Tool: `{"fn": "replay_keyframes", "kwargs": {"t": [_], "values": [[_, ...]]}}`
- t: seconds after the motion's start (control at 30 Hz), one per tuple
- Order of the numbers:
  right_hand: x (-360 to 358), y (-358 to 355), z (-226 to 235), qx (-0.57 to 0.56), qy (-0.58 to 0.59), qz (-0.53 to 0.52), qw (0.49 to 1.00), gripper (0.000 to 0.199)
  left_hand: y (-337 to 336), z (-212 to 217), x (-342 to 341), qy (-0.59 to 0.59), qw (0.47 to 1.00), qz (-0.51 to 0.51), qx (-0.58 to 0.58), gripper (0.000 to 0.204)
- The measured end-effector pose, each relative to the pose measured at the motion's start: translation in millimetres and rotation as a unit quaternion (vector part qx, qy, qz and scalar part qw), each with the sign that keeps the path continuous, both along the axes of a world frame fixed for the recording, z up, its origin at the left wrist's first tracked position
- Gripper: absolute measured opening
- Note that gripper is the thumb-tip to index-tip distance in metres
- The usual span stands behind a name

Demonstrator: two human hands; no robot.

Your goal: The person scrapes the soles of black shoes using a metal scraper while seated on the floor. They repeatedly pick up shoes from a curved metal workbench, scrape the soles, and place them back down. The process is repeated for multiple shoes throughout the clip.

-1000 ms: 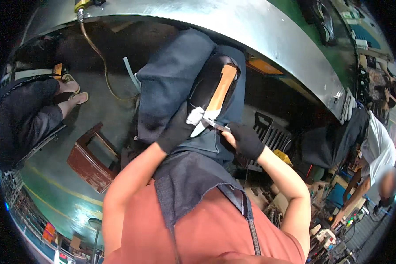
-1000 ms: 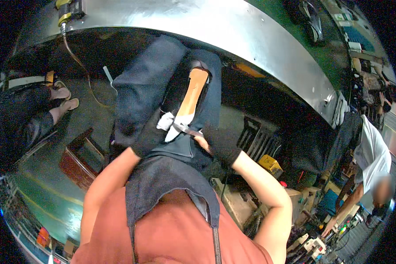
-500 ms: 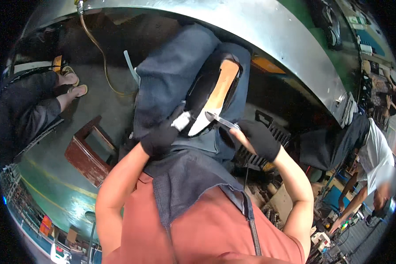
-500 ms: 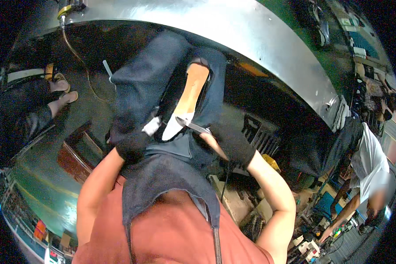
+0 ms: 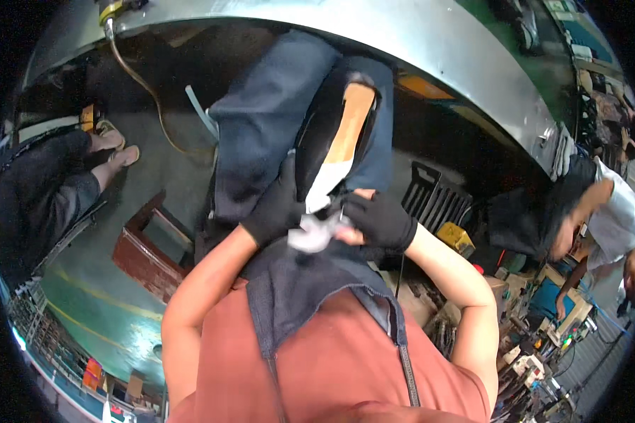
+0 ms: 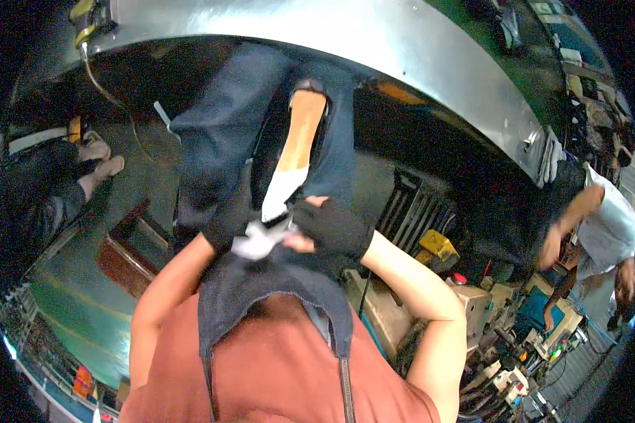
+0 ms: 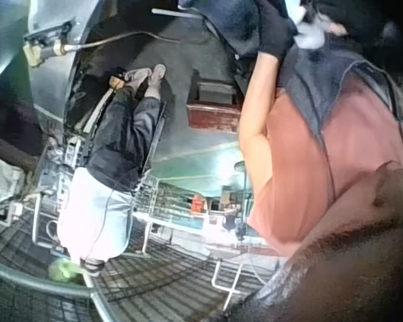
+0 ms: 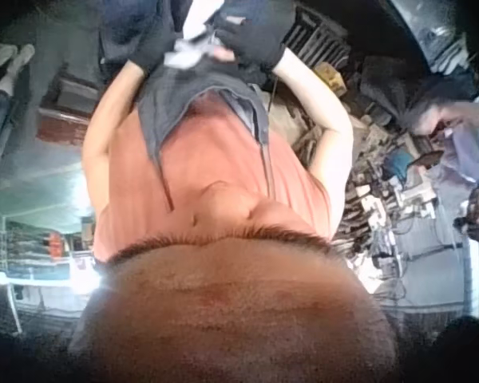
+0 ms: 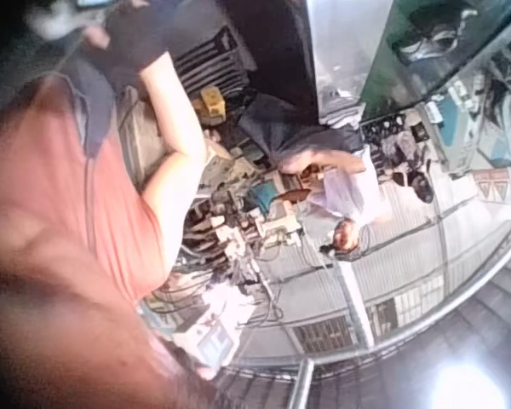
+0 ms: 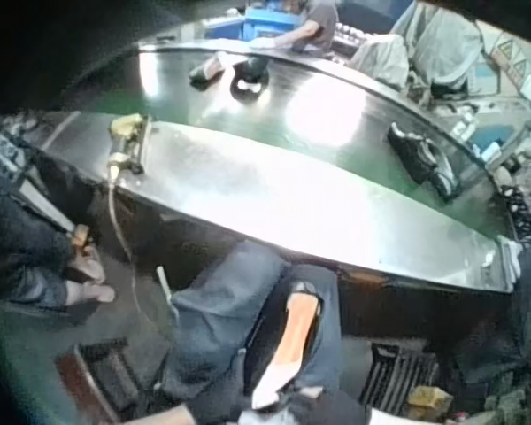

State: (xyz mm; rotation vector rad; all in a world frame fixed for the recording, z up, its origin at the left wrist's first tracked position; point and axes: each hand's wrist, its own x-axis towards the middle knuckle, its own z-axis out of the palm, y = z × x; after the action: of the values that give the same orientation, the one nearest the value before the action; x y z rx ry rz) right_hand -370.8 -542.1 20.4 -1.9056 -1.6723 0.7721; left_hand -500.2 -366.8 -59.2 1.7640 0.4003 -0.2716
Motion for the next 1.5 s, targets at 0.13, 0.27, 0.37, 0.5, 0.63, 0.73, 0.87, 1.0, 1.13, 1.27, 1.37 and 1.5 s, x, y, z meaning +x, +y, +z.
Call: {"fn": "replay_keyframes", "kwargs": {"t": [0.13, 0.27, 0.37, 0.5, 0.63, 0.73, 0.87, 1.0, 1.13, 1.27, 1.37, 1.5], "values": [[2, -8, 20, -0.101, -0.042, -0.082, 0.991, 0.033, 3, -6, -5, -0.071, 0.996, 0.020, -0.048, 0.093], [5, 4, 8, -0.129, 0.153, -0.287, 0.937, 0.029, 4, -7, -4, -0.048, 0.991, 0.014, -0.122, 0.087], [0, -3, 22, -0.128, 0.135, -0.316, 0.930, 0.026, 3, -9, -2, -0.065, 0.996, 0.004, -0.057, 0.091], [-8, 8, 10, -0.073, 0.148, -0.326, 0.931, 0.020, -2, -26, -6, -0.047, 0.996, 0.021, -0.079, 0.087], [-23, -2, 15, -0.002, 0.114, -0.283, 0.952, 0.028, 2, -7, 0, -0.106, 0.993, 0.025, -0.034, 0.086], [-27, 9, 6, -0.174, 0.184, -0.364, 0.896, 0.036, 3, -7, -5, -0.046, 0.999, 0.013, 0.017, 0.085], [-38, -12, -6, -0.098, 0.193, -0.387, 0.896, 0.038, 7, 17, -9, -0.050, 0.994, 0.015, 0.098, 0.086], [-33, -28, -21, -0.118, 0.193, -0.360, 0.905, 0.030, 67, 85, 2, -0.096, 0.964, -0.118, 0.219, 0.074], [-51, -45, -2, -0.016, 0.219, -0.372, 0.902, 0.032, 121, 126, 22, -0.072, 0.989, 0.129, -0.009, 0.058], [-48, -45, 14, -0.097, 0.327, -0.400, 0.851, 0.030, 38, 65, 74, -0.207, 0.960, 0.092, 0.167, 0.068], [-27, -63, 23, -0.134, 0.299, -0.375, 0.867, 0.041, 7, 9, 38, -0.171, 0.975, 0.020, 0.140, 0.078], [38, -28, 41, -0.232, 0.154, -0.173, 0.945, 0.033, 7, 4, 25, -0.142, 0.989, -0.021, 0.026, 0.083]]}}
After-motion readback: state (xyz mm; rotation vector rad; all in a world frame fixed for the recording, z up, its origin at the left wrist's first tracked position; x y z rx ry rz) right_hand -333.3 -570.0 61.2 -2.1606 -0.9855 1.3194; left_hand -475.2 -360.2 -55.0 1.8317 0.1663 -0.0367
